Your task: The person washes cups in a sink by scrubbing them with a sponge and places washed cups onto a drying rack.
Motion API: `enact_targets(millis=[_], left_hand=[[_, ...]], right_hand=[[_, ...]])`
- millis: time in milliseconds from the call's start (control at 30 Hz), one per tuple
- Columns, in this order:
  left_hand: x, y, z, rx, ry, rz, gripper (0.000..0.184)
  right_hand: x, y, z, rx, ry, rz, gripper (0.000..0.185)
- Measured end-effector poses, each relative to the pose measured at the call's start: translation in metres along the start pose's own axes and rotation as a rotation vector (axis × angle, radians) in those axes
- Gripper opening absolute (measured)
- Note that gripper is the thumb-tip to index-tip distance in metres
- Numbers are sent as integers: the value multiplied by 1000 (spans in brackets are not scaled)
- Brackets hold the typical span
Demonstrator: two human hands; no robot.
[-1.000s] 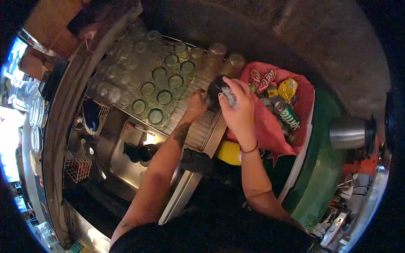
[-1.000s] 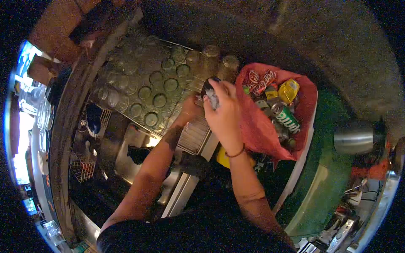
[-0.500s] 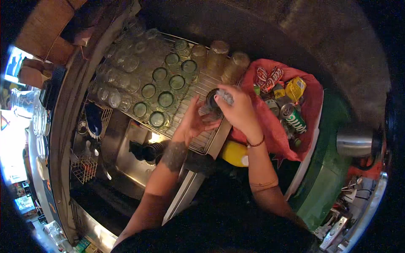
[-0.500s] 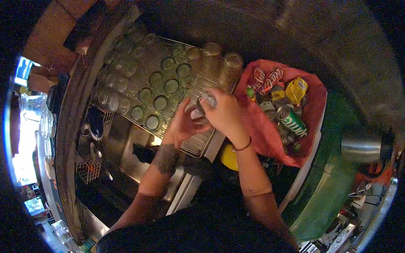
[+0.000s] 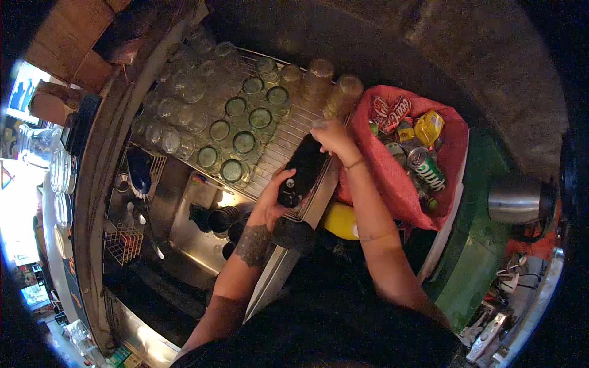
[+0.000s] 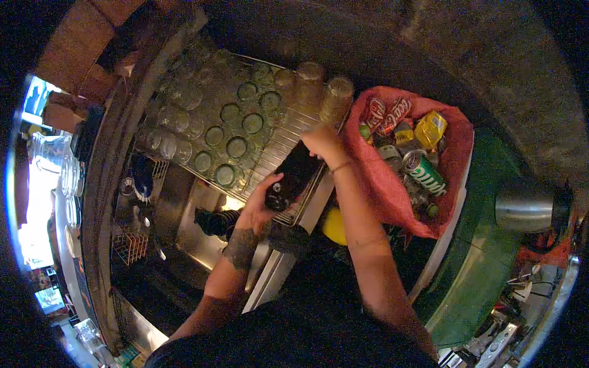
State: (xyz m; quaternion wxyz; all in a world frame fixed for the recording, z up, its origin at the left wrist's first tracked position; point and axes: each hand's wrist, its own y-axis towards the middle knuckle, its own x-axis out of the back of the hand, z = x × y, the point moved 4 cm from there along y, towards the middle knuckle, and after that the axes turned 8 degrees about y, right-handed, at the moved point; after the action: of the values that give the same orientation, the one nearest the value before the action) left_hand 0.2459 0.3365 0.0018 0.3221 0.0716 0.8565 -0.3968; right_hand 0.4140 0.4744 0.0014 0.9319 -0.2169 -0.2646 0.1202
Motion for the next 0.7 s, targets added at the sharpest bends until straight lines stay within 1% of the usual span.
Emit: enact_targets(millis=[33,100,133,200,233,300,333,400,433,500,533,600,633,700], left_hand=[[2,0,0,-3,1,-1,35],[5,3,2,28,-9,45,34],[6,3,1,26,-5,43,34],[4,2,1,31,-23,106,36],[5,0,-1,27,-24,103,36],[8,-4,-4,36,57,102,41],[4,-9,-5,31,56,96,41],[-2,-22,-9,-83,63,39,53],[-4,-35,-13,-88,57,34,53],[-8,-72,-23,-95,70,66,71],[-15,-98,-30,-66,105,-5,76],[-8,-131,-28,-161,174,17,81],[-8,-153,-29,-146,151,20,92],[47,-154,6,-274,347,59,103]], right_hand=[[-2,9,0,3,1,1,29],[-11,25,-3,-78,-90,87,30],[-15,41,-17,-75,-87,88,30],[-28,71,-45,24,-131,234,29],[-28,68,-38,28,-132,238,29],[-19,55,-22,-183,15,172,30],[-20,52,-18,-179,15,178,30],[-14,44,-9,-162,47,170,30],[-9,34,-1,-159,41,177,30],[6,2,39,84,85,185,39],[11,-15,53,112,133,178,37],[3,-65,95,155,172,214,35],[-2,-96,122,190,206,248,28],[-34,-140,152,238,221,335,28]])
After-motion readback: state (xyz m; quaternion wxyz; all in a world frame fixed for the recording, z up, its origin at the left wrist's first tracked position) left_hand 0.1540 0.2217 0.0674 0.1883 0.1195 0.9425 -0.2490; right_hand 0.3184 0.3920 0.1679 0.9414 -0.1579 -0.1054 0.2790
